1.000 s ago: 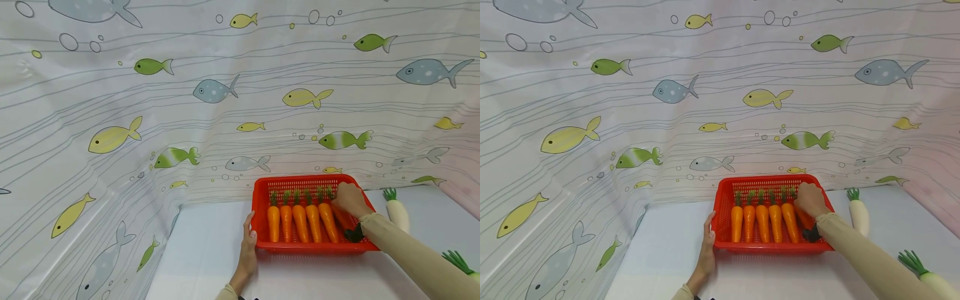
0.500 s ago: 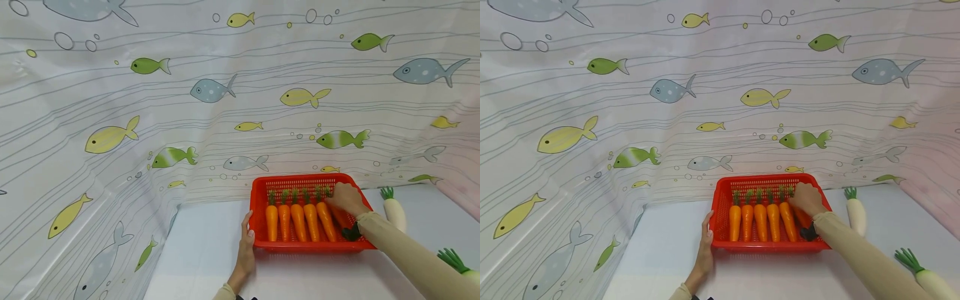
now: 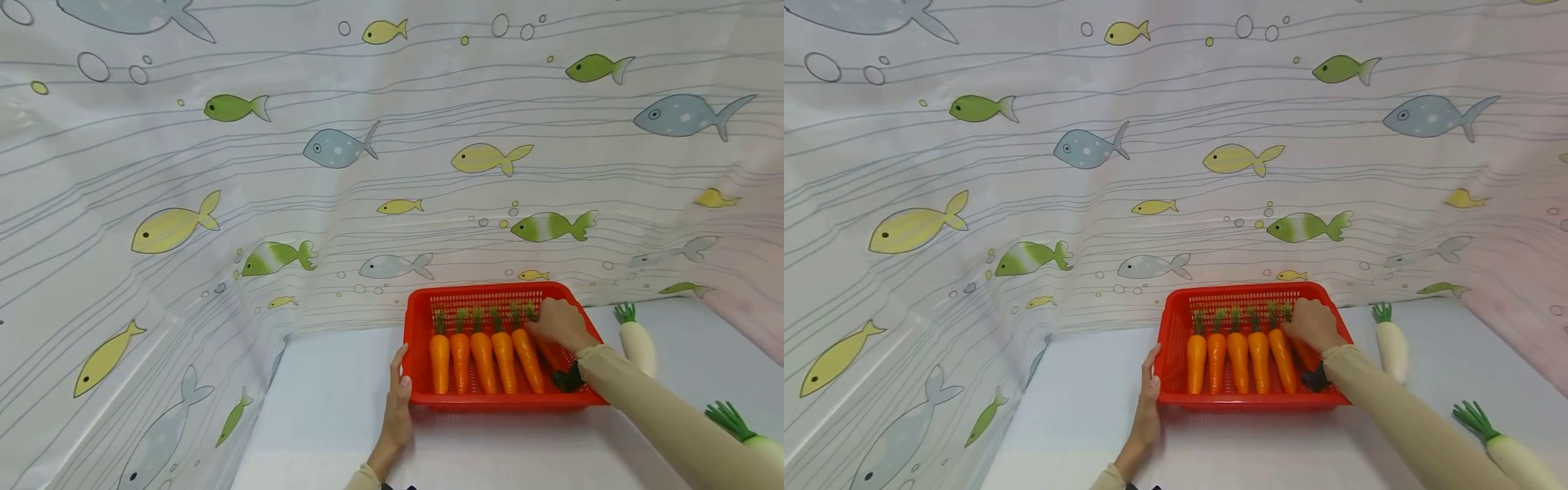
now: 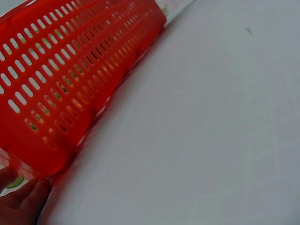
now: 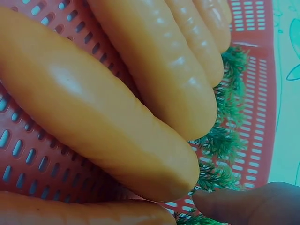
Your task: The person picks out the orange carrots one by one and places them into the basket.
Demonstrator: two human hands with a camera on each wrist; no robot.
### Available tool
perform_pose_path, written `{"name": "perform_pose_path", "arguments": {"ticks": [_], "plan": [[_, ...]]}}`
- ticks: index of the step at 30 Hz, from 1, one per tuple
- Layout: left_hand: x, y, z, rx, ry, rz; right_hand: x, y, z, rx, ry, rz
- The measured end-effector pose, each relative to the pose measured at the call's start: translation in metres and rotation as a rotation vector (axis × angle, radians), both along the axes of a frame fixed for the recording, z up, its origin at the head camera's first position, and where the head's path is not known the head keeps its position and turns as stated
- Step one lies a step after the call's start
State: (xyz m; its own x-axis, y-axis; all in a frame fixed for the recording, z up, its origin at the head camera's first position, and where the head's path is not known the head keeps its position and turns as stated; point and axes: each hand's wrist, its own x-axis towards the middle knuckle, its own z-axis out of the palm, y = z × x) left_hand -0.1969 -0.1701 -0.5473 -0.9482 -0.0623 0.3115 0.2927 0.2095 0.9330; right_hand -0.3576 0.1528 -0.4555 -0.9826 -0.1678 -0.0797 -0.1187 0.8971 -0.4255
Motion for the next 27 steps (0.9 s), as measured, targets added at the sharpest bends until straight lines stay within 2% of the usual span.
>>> {"name": "perform_pose_path", "arguments": {"ticks": [13, 15, 21, 24, 27], "plan": [[0.0, -0.002, -0.004, 0.0, -0.004, 0.006, 0.001, -0.004, -0.002, -0.012, 0.048, 0.006], [0.0, -0.002, -0.004, 0.004, -0.005, 0.007, 0.001, -0.004, -0.004, -0.028, 0.09, 0.011], [-0.002, -0.002, -0.006, 0.013, 0.006, 0.009, 0.001, 0.004, 0.0, -0.107, 0.297, 0.058], [-0.004, -0.001, -0.006, 0.016, 0.011, 0.012, 0.002, 0.013, 0.008, -0.174, 0.32, 0.095], [-0.005, 0.0, -0.005, 0.026, 0.01, 0.007, 0.004, 0.026, 0.02, -0.226, 0.351, 0.096]]}}
